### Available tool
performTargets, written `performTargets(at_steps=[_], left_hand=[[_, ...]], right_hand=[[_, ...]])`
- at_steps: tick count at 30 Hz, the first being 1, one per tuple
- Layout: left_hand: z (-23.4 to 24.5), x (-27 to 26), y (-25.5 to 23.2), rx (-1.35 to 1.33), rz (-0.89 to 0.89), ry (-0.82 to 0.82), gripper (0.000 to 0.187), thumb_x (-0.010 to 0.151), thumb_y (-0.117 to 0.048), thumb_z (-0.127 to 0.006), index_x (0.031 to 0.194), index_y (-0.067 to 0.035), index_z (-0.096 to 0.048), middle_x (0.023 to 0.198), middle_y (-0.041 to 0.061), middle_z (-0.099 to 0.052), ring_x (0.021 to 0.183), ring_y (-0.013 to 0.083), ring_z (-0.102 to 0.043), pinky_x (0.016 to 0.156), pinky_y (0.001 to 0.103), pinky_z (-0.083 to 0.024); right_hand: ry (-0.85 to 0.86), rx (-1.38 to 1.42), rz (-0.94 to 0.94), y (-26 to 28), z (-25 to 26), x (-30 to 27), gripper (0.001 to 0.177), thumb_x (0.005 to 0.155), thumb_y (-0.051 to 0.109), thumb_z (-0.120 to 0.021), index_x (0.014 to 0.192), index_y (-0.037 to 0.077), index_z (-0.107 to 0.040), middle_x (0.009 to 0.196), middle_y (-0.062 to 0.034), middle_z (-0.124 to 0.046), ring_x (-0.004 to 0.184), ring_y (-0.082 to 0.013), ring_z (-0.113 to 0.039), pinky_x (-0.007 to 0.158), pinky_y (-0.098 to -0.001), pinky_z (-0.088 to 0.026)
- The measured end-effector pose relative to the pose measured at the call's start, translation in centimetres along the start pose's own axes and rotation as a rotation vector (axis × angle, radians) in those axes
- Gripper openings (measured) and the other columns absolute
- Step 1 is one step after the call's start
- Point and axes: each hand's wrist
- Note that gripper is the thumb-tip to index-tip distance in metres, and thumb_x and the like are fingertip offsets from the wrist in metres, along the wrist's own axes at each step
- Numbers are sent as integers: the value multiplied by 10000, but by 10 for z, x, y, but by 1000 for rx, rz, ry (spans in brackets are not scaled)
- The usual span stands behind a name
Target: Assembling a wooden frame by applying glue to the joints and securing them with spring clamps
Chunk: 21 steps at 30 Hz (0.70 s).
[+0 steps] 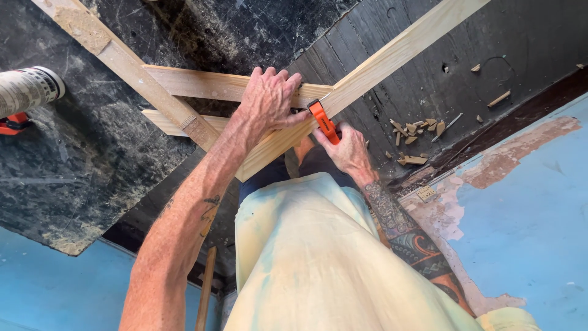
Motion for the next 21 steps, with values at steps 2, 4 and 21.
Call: performTargets(at_steps=[2,4,21], left_hand=[[-2,1,1,9,-1,12,710,776,-788,-565,1135,-176,-599,962,90,-689,943,302,-689,758,466,-460],[0,2,0,14,-4,14,719,777,-799,-561,1135,-177,-600,965,88,-692,945,299,-691,758,465,-464],[3,2,0,18,-5,38,697,801,-800,-567,1117,-179,-594,973,77,-696,955,288,-689,756,455,-464]], right_hand=[[11,10,-14,7,4,-2,705,865,727,-681,929,25,-654,814,-218,-701,911,-453,-711,817,-544,-548],[10,10,-22,-3,-1,1,705,859,733,-684,931,33,-652,814,-210,-701,917,-447,-712,821,-546,-549],[30,62,-17,-6,-6,0,695,915,695,-662,982,3,-648,873,-223,-683,938,-441,-707,832,-543,-546]])
Point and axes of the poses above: each hand's wrist, its own x-axis towards the middle knuckle, its own z-axis out of the back of the hand, y = z × x
